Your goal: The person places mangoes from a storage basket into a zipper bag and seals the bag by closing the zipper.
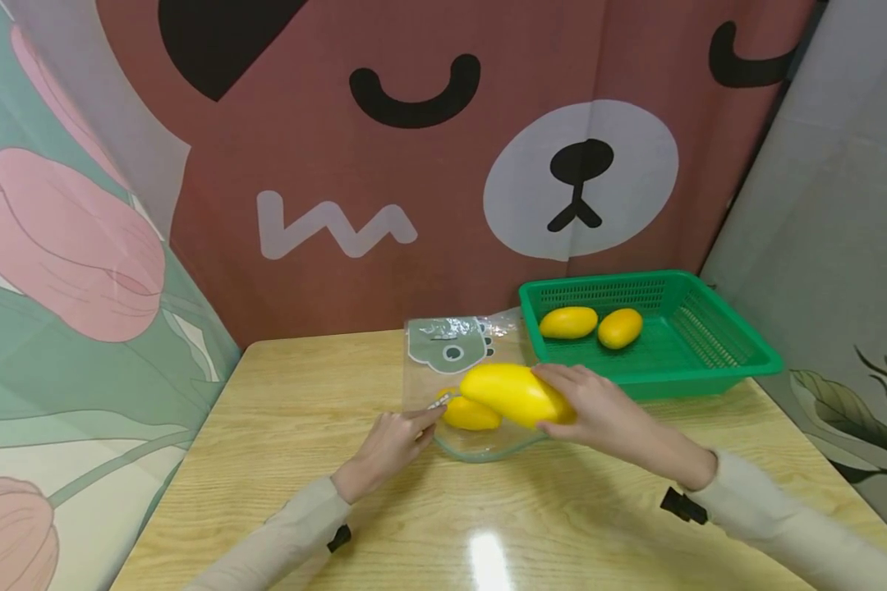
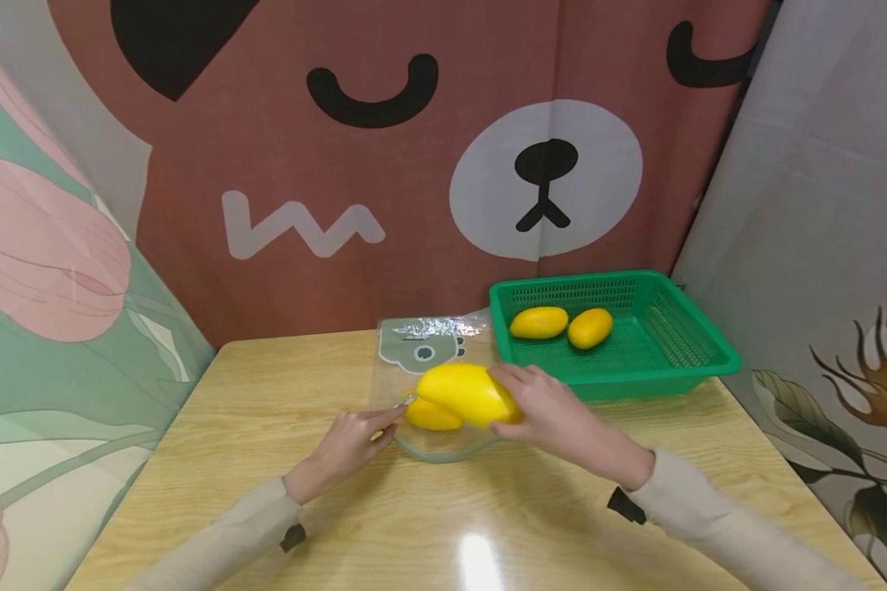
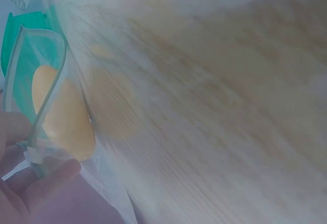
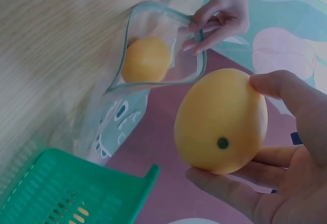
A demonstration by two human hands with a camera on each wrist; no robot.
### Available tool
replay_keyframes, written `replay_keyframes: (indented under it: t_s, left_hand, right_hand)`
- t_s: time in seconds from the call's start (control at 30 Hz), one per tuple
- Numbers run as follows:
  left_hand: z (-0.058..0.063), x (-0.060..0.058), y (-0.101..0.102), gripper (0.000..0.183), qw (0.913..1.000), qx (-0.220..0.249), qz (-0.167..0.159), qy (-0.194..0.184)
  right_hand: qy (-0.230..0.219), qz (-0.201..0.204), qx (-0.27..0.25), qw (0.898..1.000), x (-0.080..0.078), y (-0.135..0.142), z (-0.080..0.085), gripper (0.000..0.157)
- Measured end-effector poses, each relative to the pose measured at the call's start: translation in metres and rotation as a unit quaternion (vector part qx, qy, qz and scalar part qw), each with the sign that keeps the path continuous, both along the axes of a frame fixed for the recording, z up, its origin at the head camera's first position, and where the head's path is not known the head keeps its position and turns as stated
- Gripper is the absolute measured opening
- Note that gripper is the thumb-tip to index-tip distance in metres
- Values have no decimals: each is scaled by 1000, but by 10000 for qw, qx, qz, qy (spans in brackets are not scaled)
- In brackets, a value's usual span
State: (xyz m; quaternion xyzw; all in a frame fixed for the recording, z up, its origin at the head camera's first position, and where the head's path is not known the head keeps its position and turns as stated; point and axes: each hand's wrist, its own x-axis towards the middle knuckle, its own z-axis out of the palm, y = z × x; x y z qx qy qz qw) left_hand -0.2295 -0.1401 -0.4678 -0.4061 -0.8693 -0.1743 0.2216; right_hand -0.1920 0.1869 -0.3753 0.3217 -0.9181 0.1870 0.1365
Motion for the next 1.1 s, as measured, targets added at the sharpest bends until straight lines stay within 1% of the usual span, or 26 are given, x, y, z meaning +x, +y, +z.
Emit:
replay_keyframes:
  t_s: [0.17, 0.63, 0.83, 1.1]
  left_hand:
    - [0, 0, 0, 38, 10000, -22, 24, -31]
    - [-1, 0, 0, 40, 10000, -18, 9, 58]
    - [-2, 0, 0, 41, 10000, -25, 16, 84]
    - [-1, 0, 0, 42, 10000, -11, 20, 3]
  right_hand:
    - [-8, 60, 43, 10000, 4, -4, -2, 70]
    - [51, 211, 162, 9996, 11, -10, -11, 69]
    - [25, 295, 267, 9992, 15, -13, -12, 68]
    - [52, 434, 335, 9985, 21, -17, -13, 68]
